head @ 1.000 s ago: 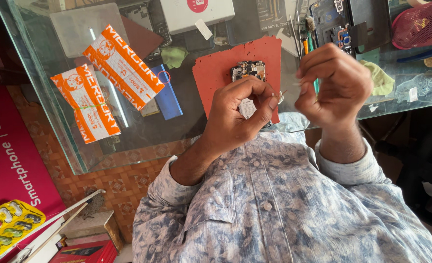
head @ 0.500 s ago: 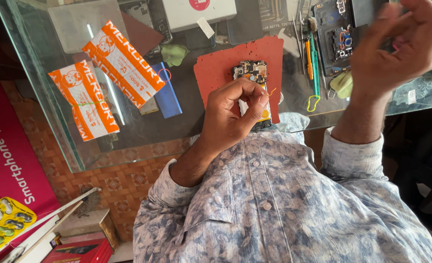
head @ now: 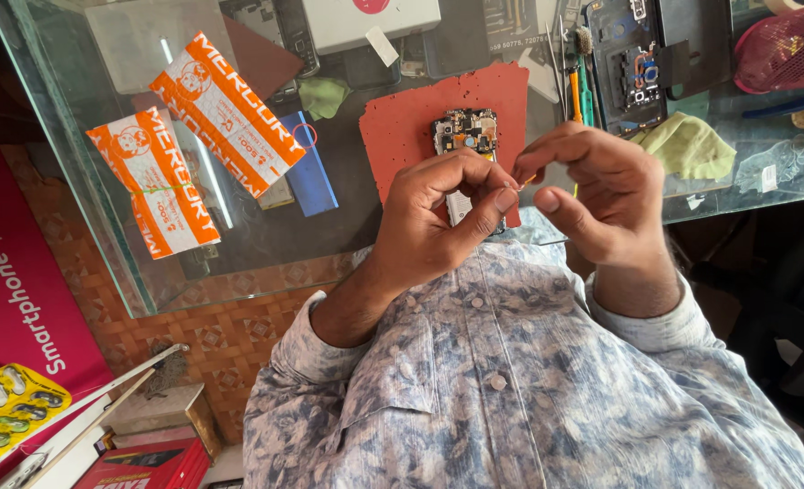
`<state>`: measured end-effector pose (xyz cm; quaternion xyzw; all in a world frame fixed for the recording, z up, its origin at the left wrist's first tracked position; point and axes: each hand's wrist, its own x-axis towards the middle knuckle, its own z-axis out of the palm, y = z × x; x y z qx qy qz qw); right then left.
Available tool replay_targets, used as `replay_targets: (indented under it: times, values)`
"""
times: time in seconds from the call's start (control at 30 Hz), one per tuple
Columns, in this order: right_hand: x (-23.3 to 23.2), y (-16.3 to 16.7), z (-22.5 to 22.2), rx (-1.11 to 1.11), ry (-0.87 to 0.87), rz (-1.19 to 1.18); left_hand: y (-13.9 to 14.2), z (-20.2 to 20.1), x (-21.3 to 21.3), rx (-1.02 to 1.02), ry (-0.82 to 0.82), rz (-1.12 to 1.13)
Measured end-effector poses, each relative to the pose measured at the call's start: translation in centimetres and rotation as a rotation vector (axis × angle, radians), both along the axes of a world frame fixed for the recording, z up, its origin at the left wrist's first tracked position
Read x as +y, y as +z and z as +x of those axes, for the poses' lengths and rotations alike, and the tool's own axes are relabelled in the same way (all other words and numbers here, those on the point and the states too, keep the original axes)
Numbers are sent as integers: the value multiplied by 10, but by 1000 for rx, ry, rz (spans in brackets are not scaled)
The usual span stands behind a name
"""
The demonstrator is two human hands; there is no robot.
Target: The person works on a disassembled smartphone placed on a red mat. They manipulate a small white connector, peel a protective film from the battery, and use scissors to cut a piece of clear plastic. The person then handles the battery and the phone's internal components, including the motherboard, while working at a glass-topped counter.
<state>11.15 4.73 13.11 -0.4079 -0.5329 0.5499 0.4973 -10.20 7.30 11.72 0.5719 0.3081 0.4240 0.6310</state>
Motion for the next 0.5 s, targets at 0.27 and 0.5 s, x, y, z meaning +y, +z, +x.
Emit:
replay_targets:
  times: [0.27,0.5]
  values:
    - [0,-19,-2,19,-41,24,8,4,6,56,21,40]
    - [-8,-26,-15,67,-251,55,11,12,-3,201,291,387]
